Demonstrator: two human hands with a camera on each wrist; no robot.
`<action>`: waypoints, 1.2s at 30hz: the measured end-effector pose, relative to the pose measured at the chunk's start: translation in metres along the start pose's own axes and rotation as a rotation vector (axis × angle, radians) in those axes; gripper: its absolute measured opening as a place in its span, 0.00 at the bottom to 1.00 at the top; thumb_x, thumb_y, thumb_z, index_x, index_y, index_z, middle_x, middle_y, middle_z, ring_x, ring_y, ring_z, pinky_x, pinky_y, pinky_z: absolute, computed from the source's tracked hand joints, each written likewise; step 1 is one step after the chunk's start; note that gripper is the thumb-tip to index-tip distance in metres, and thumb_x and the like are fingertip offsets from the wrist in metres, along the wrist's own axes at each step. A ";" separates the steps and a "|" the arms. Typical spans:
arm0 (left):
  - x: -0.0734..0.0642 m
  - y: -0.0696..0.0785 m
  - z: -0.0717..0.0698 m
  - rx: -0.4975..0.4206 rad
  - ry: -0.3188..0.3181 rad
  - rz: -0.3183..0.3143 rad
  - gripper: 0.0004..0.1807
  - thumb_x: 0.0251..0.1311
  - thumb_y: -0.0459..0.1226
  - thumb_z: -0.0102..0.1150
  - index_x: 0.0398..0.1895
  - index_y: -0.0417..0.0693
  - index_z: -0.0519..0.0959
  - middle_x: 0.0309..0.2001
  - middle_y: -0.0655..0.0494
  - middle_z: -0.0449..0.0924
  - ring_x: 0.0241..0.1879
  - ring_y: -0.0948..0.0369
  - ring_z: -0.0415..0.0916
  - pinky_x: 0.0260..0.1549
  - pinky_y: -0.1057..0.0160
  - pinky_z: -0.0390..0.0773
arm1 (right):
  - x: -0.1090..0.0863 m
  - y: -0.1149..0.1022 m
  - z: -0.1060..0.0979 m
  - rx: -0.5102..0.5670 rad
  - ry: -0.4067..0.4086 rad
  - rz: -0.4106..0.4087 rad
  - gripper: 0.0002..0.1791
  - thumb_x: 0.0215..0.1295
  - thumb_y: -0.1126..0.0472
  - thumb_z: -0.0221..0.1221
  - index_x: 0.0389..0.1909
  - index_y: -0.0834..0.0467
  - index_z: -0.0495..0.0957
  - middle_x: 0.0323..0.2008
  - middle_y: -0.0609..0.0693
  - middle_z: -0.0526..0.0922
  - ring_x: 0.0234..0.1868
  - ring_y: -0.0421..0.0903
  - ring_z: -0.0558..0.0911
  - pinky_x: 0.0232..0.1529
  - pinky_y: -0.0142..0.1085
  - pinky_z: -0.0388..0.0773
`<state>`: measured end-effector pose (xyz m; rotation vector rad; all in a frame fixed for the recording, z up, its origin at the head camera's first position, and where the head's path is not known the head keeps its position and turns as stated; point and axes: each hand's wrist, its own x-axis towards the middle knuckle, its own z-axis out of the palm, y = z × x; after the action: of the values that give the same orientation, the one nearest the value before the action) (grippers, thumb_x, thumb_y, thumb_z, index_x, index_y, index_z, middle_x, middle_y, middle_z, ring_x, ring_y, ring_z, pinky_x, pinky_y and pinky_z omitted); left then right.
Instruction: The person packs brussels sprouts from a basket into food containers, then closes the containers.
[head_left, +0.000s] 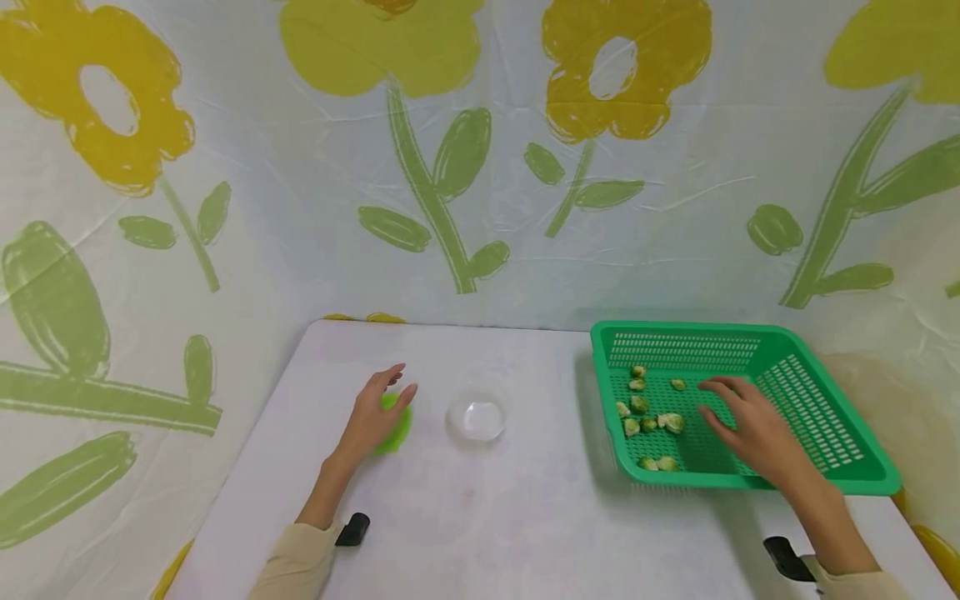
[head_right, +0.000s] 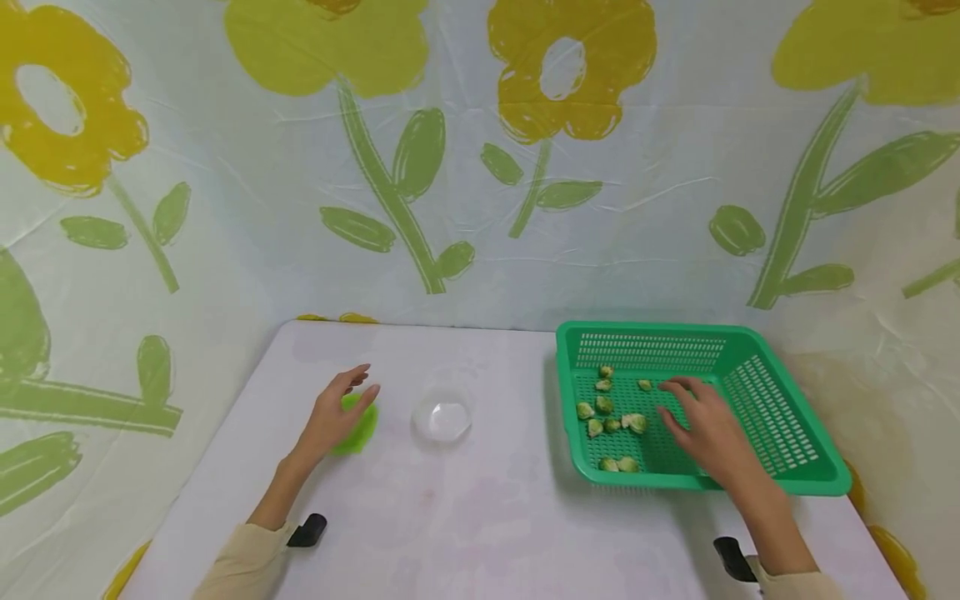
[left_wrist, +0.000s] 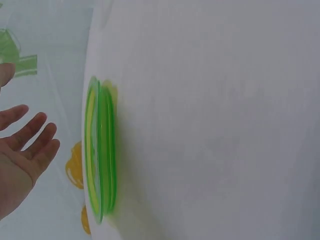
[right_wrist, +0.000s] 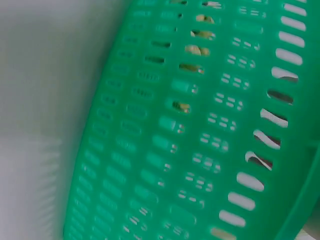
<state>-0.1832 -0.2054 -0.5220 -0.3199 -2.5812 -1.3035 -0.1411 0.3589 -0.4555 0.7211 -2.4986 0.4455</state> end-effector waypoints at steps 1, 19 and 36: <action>0.000 0.002 0.003 -0.015 -0.001 0.008 0.31 0.72 0.47 0.63 0.70 0.39 0.72 0.60 0.37 0.77 0.60 0.43 0.74 0.60 0.40 0.74 | 0.000 -0.001 0.002 0.004 0.002 -0.001 0.17 0.62 0.69 0.70 0.51 0.67 0.79 0.48 0.66 0.78 0.46 0.65 0.78 0.39 0.60 0.78; 0.000 0.030 0.040 -0.178 -0.118 0.019 0.34 0.69 0.46 0.66 0.72 0.38 0.70 0.65 0.37 0.73 0.62 0.45 0.75 0.65 0.46 0.74 | 0.007 -0.013 0.024 0.051 -0.075 0.072 0.27 0.49 0.76 0.74 0.53 0.69 0.79 0.50 0.68 0.78 0.48 0.68 0.78 0.41 0.63 0.79; -0.008 0.037 0.059 -0.218 -0.235 -0.071 0.45 0.62 0.52 0.71 0.77 0.44 0.64 0.70 0.44 0.69 0.66 0.51 0.69 0.68 0.50 0.71 | 0.018 -0.018 0.032 0.146 -0.365 0.187 0.21 0.63 0.69 0.69 0.54 0.72 0.77 0.52 0.74 0.76 0.52 0.74 0.77 0.45 0.65 0.79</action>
<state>-0.1706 -0.1372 -0.5301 -0.4474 -2.6622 -1.6696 -0.1562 0.3235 -0.4689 0.6767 -2.9163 0.6151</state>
